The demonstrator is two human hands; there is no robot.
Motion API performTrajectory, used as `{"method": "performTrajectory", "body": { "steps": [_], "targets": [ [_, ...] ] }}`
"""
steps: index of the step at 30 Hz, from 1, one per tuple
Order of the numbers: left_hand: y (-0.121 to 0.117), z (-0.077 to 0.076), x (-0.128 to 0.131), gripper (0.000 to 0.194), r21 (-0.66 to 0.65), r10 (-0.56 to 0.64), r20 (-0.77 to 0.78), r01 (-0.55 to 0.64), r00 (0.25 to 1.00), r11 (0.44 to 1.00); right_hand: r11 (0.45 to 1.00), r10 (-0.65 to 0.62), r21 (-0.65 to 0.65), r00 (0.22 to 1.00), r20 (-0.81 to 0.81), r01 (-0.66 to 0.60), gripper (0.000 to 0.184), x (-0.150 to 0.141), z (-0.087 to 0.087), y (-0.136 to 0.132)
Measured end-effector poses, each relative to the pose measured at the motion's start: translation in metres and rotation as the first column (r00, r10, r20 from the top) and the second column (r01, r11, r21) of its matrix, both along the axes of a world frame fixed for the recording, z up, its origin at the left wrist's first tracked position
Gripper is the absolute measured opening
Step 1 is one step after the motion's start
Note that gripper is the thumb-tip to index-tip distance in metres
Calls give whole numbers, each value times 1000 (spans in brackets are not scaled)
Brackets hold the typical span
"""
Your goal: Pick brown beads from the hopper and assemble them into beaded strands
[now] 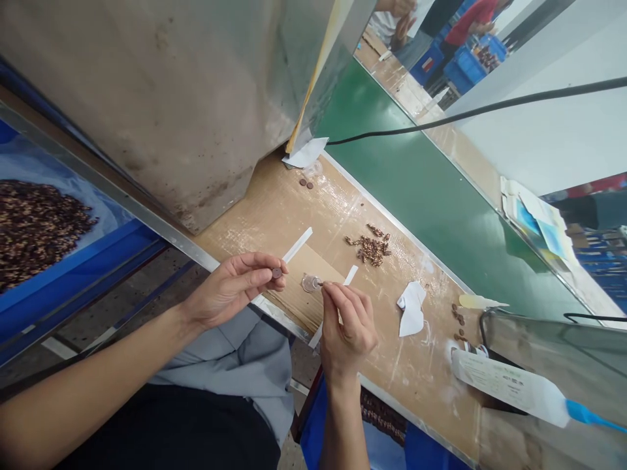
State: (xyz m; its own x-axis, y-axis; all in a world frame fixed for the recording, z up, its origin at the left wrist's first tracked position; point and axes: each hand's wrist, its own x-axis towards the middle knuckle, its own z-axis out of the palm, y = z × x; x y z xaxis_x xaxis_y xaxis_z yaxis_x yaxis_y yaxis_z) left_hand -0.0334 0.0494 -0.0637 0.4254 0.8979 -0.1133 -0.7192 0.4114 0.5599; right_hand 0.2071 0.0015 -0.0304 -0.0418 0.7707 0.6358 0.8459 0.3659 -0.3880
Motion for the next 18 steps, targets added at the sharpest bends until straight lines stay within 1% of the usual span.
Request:
{"method": "performTrajectory", "body": {
  "steps": [3,8,18],
  "targets": [
    [0,0,0,17,10,-7,6,7,1000,1000,999,16,42,1000,22,-17,16,1,-4,1],
    [-1,-1,0,18,11,-6,-1,6,1000,1000,998,22,56,998,66,-26,22,2,-8,2],
    [-1,0,0,18,0,-13,4,13,1000,1000,998,19,59,995,96,-25,17,1,-5,2]
  ]
}}
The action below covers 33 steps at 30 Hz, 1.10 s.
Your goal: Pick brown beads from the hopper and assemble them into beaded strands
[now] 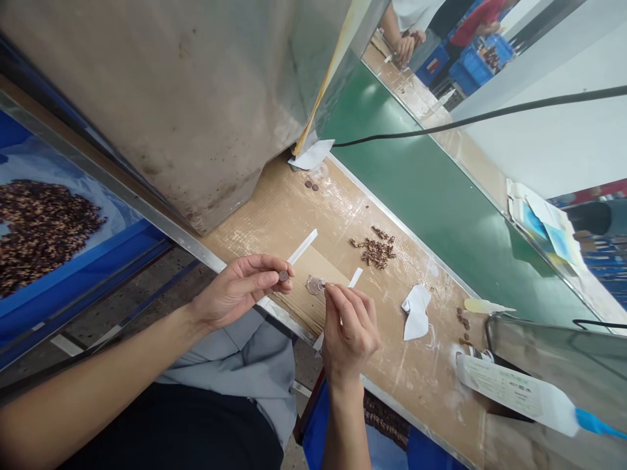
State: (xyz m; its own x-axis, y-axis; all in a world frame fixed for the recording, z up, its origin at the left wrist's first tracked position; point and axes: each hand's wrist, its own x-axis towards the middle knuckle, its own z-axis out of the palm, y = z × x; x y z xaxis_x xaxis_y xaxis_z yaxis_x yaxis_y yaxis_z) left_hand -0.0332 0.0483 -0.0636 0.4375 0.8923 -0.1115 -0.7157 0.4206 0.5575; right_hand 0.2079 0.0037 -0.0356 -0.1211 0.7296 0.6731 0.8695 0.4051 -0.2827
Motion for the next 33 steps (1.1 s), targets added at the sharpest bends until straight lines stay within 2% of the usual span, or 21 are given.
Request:
{"method": "performTrajectory", "body": {
  "steps": [11,18,23,26,33],
  "targets": [
    [0,0,-2,20,-24,-13,-3,13,1000,1000,1000,14,7,998,55,-15,22,-1,2,2],
    [-2,-1,0,19,-2,-6,-17,6,1000,1000,1000,3,14,999,41,-3,22,-3,3,1],
    [-2,0,0,20,-16,6,-10,-6,1000,1000,998,-25,55,1000,-4,25,20,-7,11,0],
    [-1,1,0,19,-15,6,-26,-6,1000,1000,999,-34,36,999,-16,34,18,-9,14,-2],
    [-2,1,0,18,-17,12,-27,-13,1000,1000,1000,1,-12,1000,-9,-1,23,-5,5,-9]
  ]
}}
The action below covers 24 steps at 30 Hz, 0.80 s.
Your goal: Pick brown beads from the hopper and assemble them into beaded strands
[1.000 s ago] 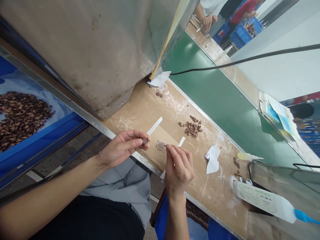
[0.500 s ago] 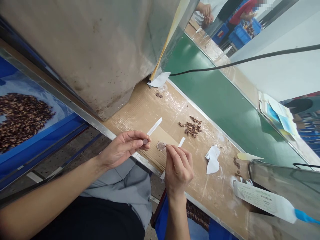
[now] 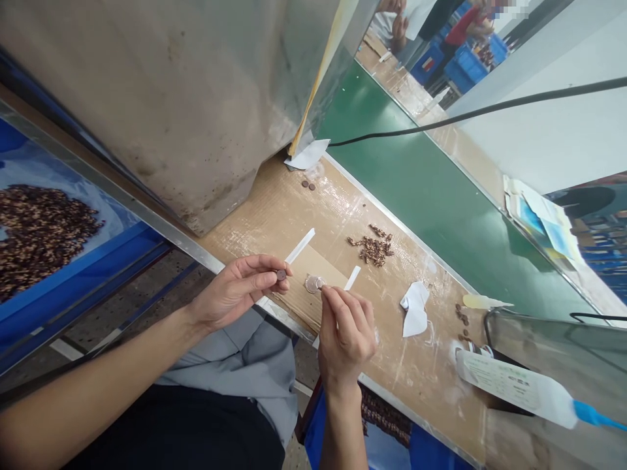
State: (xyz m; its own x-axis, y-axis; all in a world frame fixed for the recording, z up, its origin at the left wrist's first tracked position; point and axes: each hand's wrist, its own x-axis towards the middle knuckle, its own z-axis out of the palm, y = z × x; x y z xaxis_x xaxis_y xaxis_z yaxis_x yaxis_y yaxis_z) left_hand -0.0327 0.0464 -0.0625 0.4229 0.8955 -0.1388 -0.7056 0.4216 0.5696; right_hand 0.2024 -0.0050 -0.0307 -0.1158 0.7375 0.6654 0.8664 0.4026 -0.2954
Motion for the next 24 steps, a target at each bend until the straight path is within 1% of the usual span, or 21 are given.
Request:
{"method": "performTrajectory", "body": {
  "steps": [5,10,18,21,24],
  "targets": [
    [0,-2,0,19,-1,-6,-2,6,1000,1000,1000,12,-23,1000,27,-11,24,0,-1,0],
    [0,-1,0,20,-2,-10,-2,10,1000,1000,1000,0,6,1000,27,-1,24,0,2,0],
    [0,1,-1,21,7,-15,-11,15,1000,1000,1000,1,-8,999,44,-1,25,4,-3,-2],
    [-2,1,0,22,-1,-18,-19,18,1000,1000,999,-10,31,1000,23,10,25,0,4,-2],
    [-7,3,3,20,-46,-26,7,26,1000,999,994,-33,98,997,-76,41,26,-6,16,-6]
  ]
}}
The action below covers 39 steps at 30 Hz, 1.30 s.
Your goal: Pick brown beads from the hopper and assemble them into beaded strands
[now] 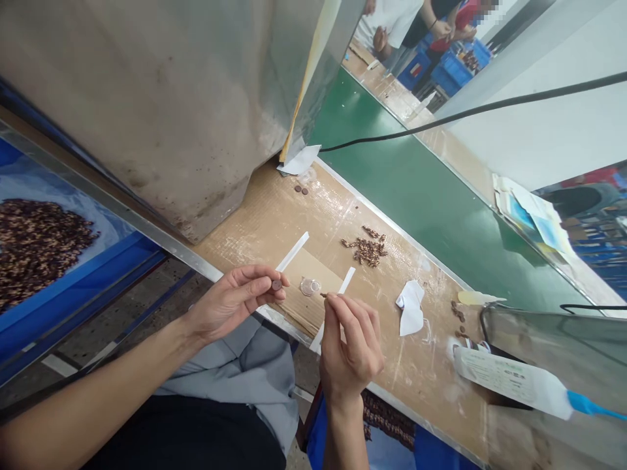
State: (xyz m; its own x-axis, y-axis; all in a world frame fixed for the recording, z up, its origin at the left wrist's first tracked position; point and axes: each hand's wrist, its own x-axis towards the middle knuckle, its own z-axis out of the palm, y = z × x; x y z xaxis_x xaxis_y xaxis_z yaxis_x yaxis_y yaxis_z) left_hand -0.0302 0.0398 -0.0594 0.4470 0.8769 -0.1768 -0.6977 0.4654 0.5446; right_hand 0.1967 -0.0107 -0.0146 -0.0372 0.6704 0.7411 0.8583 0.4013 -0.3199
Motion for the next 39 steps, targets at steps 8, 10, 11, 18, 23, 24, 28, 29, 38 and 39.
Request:
{"method": "performTrajectory", "body": {
  "steps": [8,10,11,18,23,24,28,29,38,39],
  "targets": [
    [-11,11,12,25,-107,-75,97,86,992,991,985,-41,-168,891,-451,-40,13,-20,25,-22],
    [-12,14,14,24,-119,-91,103,103,990,988,981,-50,-189,868,-494,-51,10,-25,28,-25],
    [-12,15,15,24,-121,-102,107,115,989,986,979,-50,-196,858,-511,-59,10,-27,29,-26],
    [-17,20,21,25,-129,-152,84,162,985,978,964,-3,-216,801,-599,-158,12,-32,30,-24],
    [-20,17,25,22,-151,-153,89,165,984,975,963,8,-204,775,-632,-177,10,-33,29,-23],
    [-20,17,25,22,-156,-157,86,169,984,973,963,9,-203,771,-637,-179,9,-33,29,-23],
    [-23,19,26,25,-178,-136,81,149,987,973,956,17,-209,750,-661,-206,11,-31,27,-25],
    [-24,20,27,26,-180,-130,78,142,988,973,954,16,-213,744,-667,-212,11,-31,27,-26],
    [-27,26,33,26,-168,-87,81,100,993,981,945,13,-230,730,-684,-232,10,-33,28,-26],
    [-27,25,33,26,-168,-85,81,98,993,981,943,15,-232,729,-685,-237,11,-33,28,-26]
  ]
}}
